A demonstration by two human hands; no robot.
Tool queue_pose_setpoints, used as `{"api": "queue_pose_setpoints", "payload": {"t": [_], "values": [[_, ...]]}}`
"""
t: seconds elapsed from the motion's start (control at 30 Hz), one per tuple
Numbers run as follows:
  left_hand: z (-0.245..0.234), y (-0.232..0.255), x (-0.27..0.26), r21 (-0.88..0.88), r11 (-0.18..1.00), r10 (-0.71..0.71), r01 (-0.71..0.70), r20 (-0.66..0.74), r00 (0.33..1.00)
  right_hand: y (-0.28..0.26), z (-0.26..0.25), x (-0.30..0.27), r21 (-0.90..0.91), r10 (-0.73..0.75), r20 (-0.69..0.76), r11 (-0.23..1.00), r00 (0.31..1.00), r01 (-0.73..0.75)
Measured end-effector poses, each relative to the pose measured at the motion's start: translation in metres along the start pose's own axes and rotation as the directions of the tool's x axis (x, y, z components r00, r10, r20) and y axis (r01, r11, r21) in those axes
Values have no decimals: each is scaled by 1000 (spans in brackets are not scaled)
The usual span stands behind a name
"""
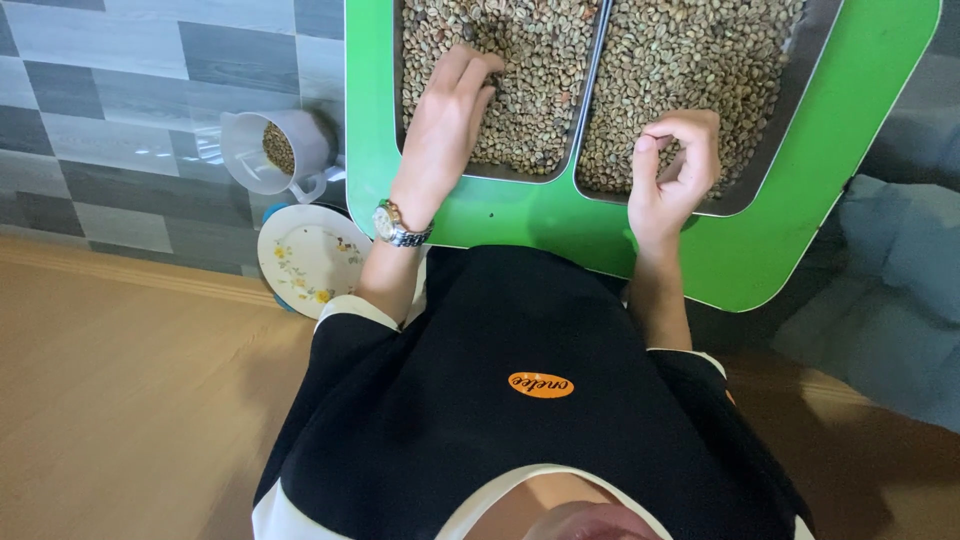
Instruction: Manually sorting green coffee beans to remove defects by picking them out of trays.
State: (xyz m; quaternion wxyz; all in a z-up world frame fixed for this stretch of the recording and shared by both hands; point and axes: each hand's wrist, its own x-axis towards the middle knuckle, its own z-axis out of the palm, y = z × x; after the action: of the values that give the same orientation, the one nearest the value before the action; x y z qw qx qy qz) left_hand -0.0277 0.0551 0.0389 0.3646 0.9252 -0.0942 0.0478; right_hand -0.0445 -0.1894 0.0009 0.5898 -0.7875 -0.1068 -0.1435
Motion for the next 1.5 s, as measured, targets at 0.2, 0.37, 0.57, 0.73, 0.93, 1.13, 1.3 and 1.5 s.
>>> {"api": "queue_pose_setpoints", "payload": {"t": [0.2,0.37,0.57,0.73,0.93,1.13,1.3,1.5], "values": [[22,-9,7,106,994,19,-24,48,999,-6,0,2,-6,6,4,1000,1000,-6],[25,-6,10,111,993,24,-30,51,998,-5,0,2,-8,-1,-3,1000,1000,1],[24,-4,12,113,992,58,-62,36,998,-10,-1,2,21,43,-6,999,999,-43],[20,0,13,75,996,39,-41,26,999,-6,-1,3,26,35,-10,999,999,-35],[12,5,14,70,997,36,-40,59,998,-2,0,3,16,3,-12,1000,1000,-3],[14,3,12,64,997,40,-43,51,998,-2,-1,2,22,13,-7,1000,1000,-13],[16,4,10,84,996,31,-35,53,998,-7,-1,3,14,13,-4,1000,1000,-13],[12,9,10,52,998,40,-40,16,999,-4,-1,2,13,21,-1,1000,1000,-21]]}}
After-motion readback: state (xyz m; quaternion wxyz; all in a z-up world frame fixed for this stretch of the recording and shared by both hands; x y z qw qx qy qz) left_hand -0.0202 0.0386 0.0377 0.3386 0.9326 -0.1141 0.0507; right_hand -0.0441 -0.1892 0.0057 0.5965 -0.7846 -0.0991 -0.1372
